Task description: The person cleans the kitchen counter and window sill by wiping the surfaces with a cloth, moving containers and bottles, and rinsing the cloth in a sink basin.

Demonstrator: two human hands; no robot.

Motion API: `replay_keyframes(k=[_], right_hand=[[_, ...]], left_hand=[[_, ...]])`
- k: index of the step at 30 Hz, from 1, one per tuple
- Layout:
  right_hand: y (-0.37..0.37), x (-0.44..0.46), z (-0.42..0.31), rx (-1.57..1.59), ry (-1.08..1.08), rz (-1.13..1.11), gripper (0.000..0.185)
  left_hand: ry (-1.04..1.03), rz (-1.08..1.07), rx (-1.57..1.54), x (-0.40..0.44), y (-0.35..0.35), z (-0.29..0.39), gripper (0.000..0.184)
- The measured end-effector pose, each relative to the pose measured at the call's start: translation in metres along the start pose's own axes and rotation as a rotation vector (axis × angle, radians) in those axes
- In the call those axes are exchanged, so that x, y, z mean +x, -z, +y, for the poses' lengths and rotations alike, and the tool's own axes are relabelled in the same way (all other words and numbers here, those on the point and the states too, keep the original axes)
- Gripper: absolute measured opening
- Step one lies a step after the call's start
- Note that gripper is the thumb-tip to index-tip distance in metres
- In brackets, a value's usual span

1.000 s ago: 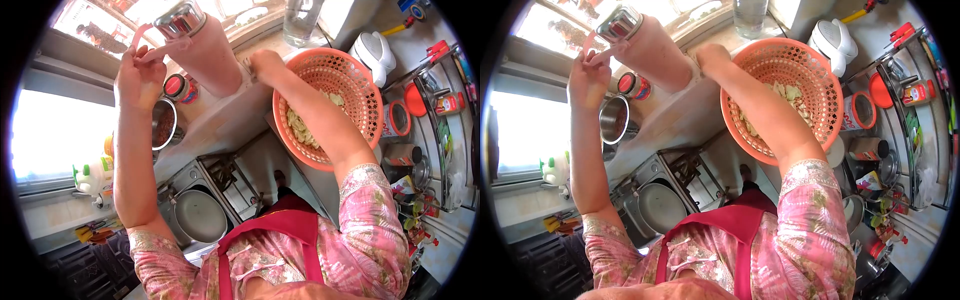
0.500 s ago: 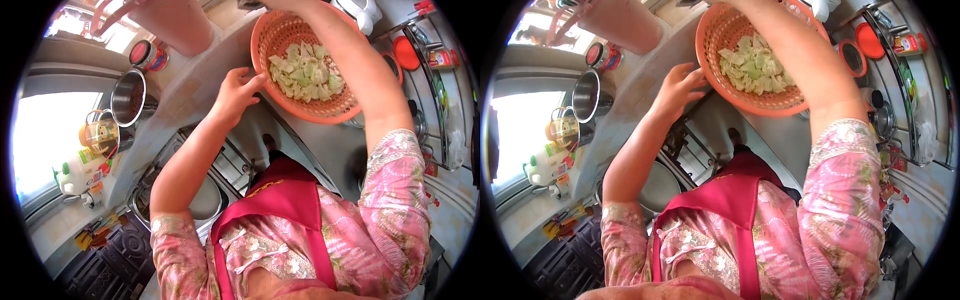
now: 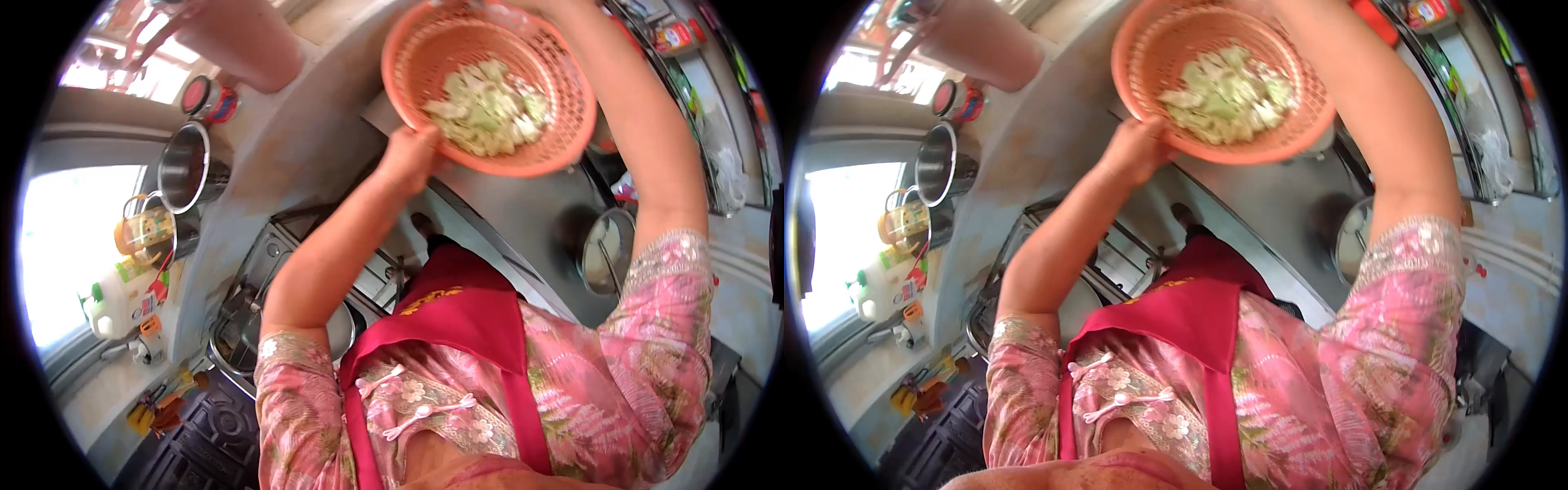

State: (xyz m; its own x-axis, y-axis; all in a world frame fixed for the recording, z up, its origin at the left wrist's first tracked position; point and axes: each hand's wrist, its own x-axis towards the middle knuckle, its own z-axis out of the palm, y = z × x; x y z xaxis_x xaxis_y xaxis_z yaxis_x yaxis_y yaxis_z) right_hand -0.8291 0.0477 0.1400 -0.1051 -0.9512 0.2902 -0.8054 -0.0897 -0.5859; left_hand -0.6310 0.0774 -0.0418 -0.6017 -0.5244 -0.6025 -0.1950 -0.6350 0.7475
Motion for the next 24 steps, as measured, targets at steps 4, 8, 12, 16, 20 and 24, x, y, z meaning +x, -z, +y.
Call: replay_keyframes(k=[4, 8, 12, 16, 20, 24], right_hand=[[-0.007, -0.013, 0.009, 0.066, -0.008, -0.041, 0.016], [-0.02, -0.013, 0.058, 0.098, -0.023, -0.106, 0.025], [-0.039, -0.018, 0.108, -0.046, -0.057, -0.012, 0.025], [-0.053, -0.008, 0.133, 0.074, -0.213, 0.127, 0.027], [-0.066, 0.025, 0.159, 0.048, -0.135, 0.291, 0.024], [-0.089, 0.071, 0.178, -0.243, -0.007, 0.376, 0.018]], left_hand=[[0.009, -0.056, -0.08, -0.003, -0.026, -0.016, 0.023], [0.013, -0.146, 0.088, 0.007, -0.035, -0.023, 0.03], [-0.079, -0.059, 0.209, -0.001, -0.042, -0.006, 0.028], [-0.082, 0.042, 0.37, 0.013, -0.027, -0.016, 0.037], [-0.608, 0.422, 0.65, 0.033, -0.004, 0.053, 0.057], [-0.938, 0.582, 0.757, 0.087, -0.005, 0.16, 0.099]])
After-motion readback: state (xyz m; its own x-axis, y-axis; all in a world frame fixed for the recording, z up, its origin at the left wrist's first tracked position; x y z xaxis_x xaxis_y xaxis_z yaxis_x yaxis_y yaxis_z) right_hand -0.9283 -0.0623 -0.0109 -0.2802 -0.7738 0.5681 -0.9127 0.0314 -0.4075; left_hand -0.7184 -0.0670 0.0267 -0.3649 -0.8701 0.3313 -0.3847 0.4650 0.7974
